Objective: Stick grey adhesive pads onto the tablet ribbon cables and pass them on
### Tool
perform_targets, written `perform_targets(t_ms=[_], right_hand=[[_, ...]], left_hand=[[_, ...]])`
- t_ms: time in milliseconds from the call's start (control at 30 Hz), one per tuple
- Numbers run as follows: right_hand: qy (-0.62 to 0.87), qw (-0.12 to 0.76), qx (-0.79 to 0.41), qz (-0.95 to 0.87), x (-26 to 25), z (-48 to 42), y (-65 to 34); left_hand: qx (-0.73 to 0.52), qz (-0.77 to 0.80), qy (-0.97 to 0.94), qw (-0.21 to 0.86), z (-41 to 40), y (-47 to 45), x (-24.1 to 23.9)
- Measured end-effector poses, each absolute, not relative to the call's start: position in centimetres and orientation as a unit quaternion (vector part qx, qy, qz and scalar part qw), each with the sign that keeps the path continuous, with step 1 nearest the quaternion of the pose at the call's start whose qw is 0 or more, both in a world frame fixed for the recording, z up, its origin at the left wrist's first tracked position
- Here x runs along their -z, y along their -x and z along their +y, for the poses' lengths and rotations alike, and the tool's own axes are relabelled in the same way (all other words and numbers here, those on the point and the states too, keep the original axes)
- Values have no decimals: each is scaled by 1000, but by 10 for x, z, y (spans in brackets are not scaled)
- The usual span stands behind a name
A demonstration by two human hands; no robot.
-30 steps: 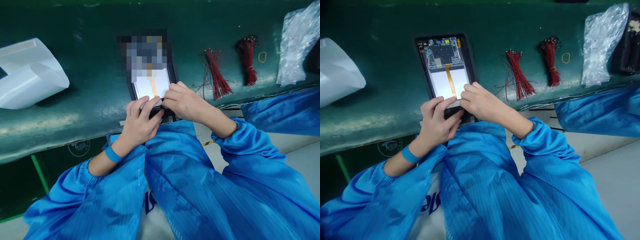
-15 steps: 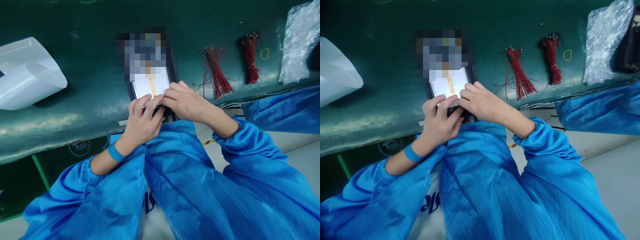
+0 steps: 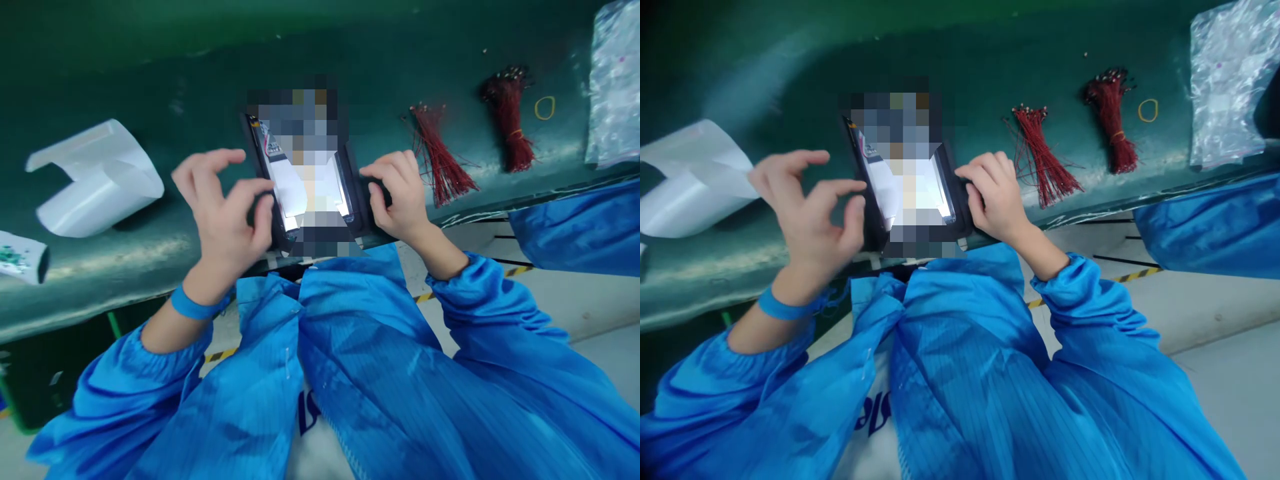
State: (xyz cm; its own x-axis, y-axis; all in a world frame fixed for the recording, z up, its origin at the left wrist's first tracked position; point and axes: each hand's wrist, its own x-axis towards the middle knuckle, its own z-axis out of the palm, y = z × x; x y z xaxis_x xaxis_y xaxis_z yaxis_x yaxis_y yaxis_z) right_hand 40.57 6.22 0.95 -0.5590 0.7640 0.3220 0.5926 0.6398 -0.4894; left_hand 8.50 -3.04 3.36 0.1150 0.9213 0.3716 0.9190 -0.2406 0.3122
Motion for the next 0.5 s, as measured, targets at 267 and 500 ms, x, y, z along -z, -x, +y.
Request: perform_targets(t_ms=[267,500], right_hand=[[385,349,-83,-851,10,62,-402],[386,348,-105,-848,12,63,-401]], left_hand=[[-174,724,-667,33,75,-66,-61],[-56,719,-691,43,106,-91,-77]])
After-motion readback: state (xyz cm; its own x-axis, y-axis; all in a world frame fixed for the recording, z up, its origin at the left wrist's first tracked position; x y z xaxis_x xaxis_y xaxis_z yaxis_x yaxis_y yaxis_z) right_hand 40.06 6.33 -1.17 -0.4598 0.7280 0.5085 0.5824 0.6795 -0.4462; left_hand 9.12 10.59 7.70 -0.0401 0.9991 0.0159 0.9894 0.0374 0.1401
